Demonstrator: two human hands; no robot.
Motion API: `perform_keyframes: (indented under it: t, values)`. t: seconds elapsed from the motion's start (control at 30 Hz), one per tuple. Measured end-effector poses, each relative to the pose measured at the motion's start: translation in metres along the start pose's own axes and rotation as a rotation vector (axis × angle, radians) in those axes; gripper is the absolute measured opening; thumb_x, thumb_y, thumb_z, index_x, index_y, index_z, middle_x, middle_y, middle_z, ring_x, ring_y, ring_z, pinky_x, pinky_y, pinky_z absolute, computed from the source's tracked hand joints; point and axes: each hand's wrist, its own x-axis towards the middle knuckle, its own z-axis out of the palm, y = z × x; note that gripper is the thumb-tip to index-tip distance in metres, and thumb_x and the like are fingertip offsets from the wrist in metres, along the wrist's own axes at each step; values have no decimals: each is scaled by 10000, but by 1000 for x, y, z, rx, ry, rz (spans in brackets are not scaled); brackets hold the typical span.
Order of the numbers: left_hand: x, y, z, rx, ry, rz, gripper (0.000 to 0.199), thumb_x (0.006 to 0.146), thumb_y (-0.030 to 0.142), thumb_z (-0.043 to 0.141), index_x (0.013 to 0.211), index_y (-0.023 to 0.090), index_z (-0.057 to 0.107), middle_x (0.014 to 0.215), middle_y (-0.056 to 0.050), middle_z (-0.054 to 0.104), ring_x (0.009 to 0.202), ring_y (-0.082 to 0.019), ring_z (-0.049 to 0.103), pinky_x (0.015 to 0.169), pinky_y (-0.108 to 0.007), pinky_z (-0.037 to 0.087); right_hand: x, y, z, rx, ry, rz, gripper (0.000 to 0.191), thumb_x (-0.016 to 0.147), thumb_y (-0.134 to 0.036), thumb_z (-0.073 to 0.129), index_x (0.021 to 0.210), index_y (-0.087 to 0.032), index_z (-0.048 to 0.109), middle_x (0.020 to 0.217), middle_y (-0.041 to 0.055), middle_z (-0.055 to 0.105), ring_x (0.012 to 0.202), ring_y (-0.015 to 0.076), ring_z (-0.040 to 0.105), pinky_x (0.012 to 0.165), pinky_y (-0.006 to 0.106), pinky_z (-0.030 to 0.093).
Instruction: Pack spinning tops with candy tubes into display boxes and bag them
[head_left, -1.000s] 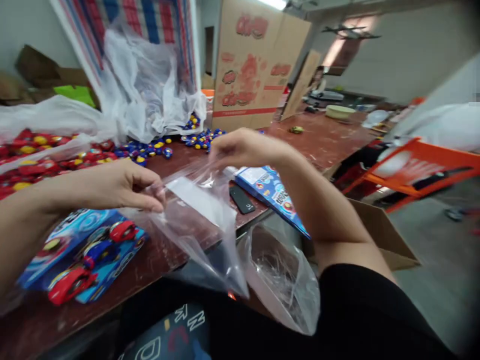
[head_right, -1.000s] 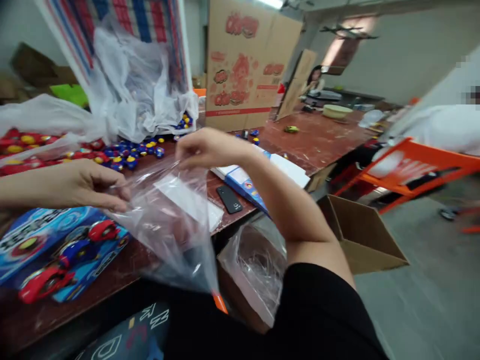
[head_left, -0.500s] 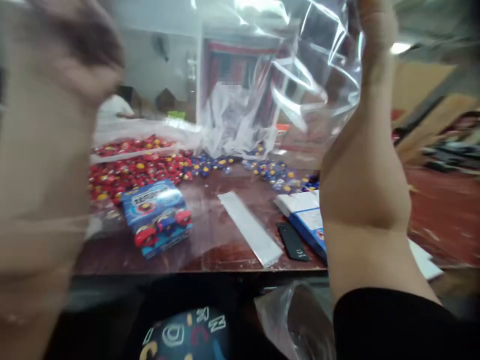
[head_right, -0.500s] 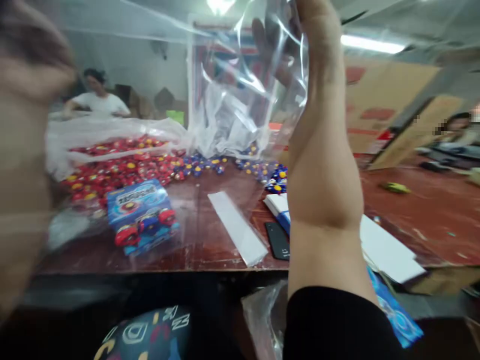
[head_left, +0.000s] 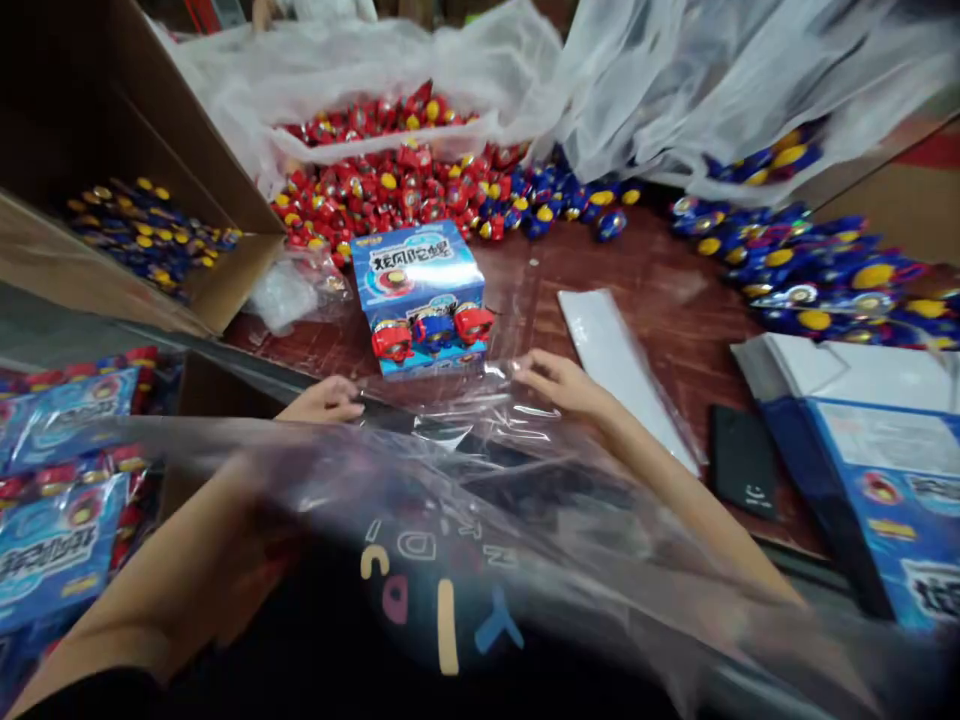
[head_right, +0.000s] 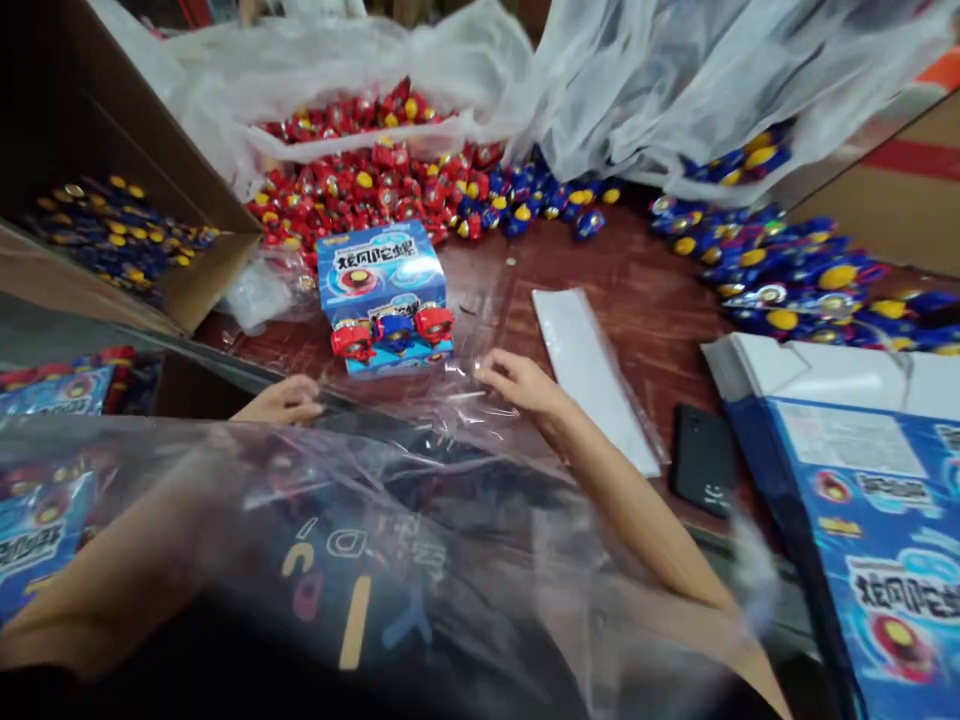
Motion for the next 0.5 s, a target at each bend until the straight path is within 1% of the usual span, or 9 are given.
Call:
perform_keyframes:
  t: [0.1, 0.17, 0.2, 0.23, 0.3, 0.37, 0.4, 0.43, 0.5]
  values:
    - [46, -16, 4, 14, -11, -30, 618, 678, 470, 965, 1157, 203, 680, 541, 89, 540, 424, -101, 460, 454, -222, 320, 31, 13, 33, -8, 143, 69, 602, 884, -841, 565, 866, -244, 490, 944, 56, 677, 757, 172, 568, 736, 338, 490]
    - [70, -20, 10, 42, -4, -24, 486, 716, 443, 946, 1052, 181, 710, 503, 78, 494, 409, -91, 385, 451, -238, 260, 37, 14, 48, -14, 180, 109, 608, 886, -856, 544, 858, -257, 449, 914, 41, 643, 834, 193, 568, 800, 347, 492]
    - [75, -22, 12, 62, -9, -20, 415, 727, 438, 941, 957, 174, 717, 496, 66, 485, 416, -89, 368, 455, -243, 252, 30, 12, 54, -13, 183, 128, 607, 897, -859, 529, 861, -259, 442, 880, 30, 623, 849, 198, 566, 808, 344, 490]
    - [75, -23, 13, 83, -26, -17, 385, 730, 442, 942, 888, 170, 720, 513, 48, 509, 435, -92, 388, 465, -243, 269, 17, 10, 60, -10, 178, 146, 605, 911, -860, 512, 869, -260, 443, 853, 20, 608, 844, 197, 565, 801, 338, 489]
    - [63, -27, 13, 102, -97, 1, 408, 727, 474, 948, 903, 159, 758, 657, -11, 654, 553, -131, 544, 533, -236, 393, -27, 2, 70, 5, 145, 187, 586, 952, -845, 477, 897, -261, 456, 789, -1, 584, 773, 183, 560, 747, 322, 487]
    - [44, -32, 11, 98, -218, 24, 504, 751, 539, 924, 1052, 157, 794, 902, -64, 773, 793, -211, 698, 710, -262, 538, -84, -6, 77, 27, 109, 244, 547, 1006, -806, 425, 920, -266, 452, 694, -31, 537, 643, 165, 528, 655, 306, 469]
    - [35, -35, 10, 104, -286, 32, 559, 780, 576, 894, 1137, 159, 792, 1008, -77, 793, 909, -249, 728, 804, -290, 573, -112, -11, 80, 44, 100, 279, 525, 1028, -782, 404, 927, -269, 443, 662, -40, 522, 594, 161, 513, 619, 302, 457]
    - [27, -39, 9, 129, -351, 37, 599, 820, 610, 851, 1210, 162, 782, 1077, -84, 798, 981, -276, 736, 866, -319, 586, -139, -15, 81, 45, 102, 310, 503, 1045, -758, 393, 930, -270, 438, 654, -40, 531, 572, 162, 514, 600, 301, 452]
    - [19, -48, 6, 294, -471, 100, 618, 925, 655, 726, 1316, 177, 755, 1133, -89, 799, 1001, -293, 743, 904, -362, 589, -180, -20, 82, -52, 86, 324, 457, 1069, -698, 394, 936, -265, 457, 716, -6, 606, 604, 177, 571, 614, 307, 469]
